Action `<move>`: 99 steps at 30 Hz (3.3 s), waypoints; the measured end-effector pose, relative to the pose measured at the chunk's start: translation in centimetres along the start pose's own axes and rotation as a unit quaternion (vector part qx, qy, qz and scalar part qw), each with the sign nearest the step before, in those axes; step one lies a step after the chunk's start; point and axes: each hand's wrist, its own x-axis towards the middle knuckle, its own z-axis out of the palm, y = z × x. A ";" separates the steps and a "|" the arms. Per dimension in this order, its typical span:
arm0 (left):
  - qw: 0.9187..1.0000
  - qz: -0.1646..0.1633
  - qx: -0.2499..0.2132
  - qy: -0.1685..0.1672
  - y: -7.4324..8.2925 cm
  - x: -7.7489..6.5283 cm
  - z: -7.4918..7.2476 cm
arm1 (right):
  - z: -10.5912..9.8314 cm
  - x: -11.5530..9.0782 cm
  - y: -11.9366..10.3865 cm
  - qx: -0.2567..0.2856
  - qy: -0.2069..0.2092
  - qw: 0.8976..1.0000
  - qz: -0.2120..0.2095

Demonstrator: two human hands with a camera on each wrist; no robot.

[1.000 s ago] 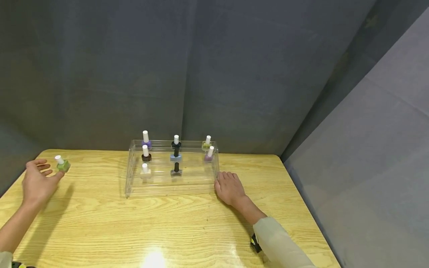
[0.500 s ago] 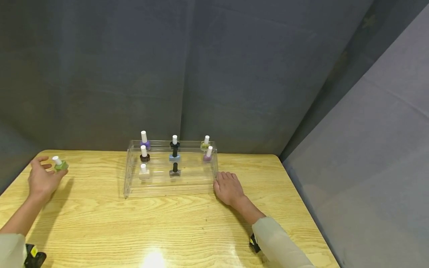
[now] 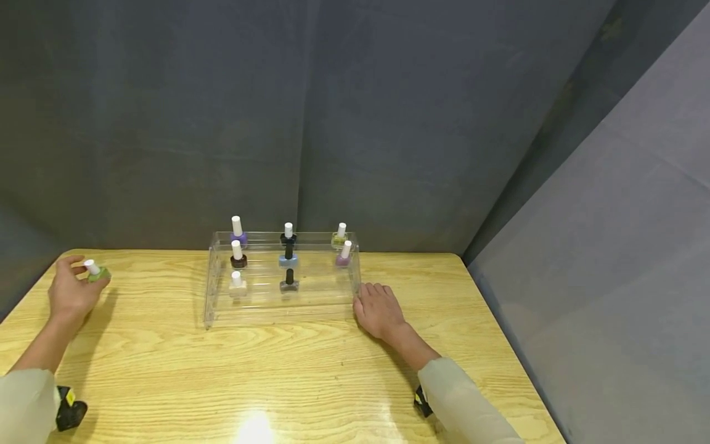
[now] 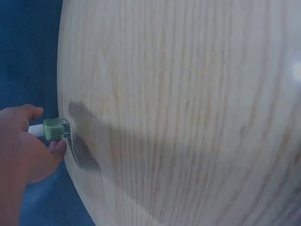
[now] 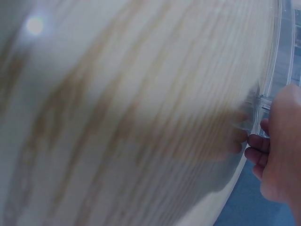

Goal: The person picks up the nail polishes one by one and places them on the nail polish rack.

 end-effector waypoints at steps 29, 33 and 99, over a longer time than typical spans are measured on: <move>0.998 0.065 0.018 0.004 0.3 -0.3 1.8 | -0.2 -0.1 -0.1 -0.008 0.021 1.000 -0.003; 0.996 0.084 -0.006 0.002 2.1 -0.9 1.9 | -0.1 -0.1 0.1 -0.015 0.026 1.000 -0.009; 0.893 0.284 -0.206 -0.282 27.1 -10.3 22.8 | -0.2 0.0 0.2 -0.032 0.022 0.999 -0.008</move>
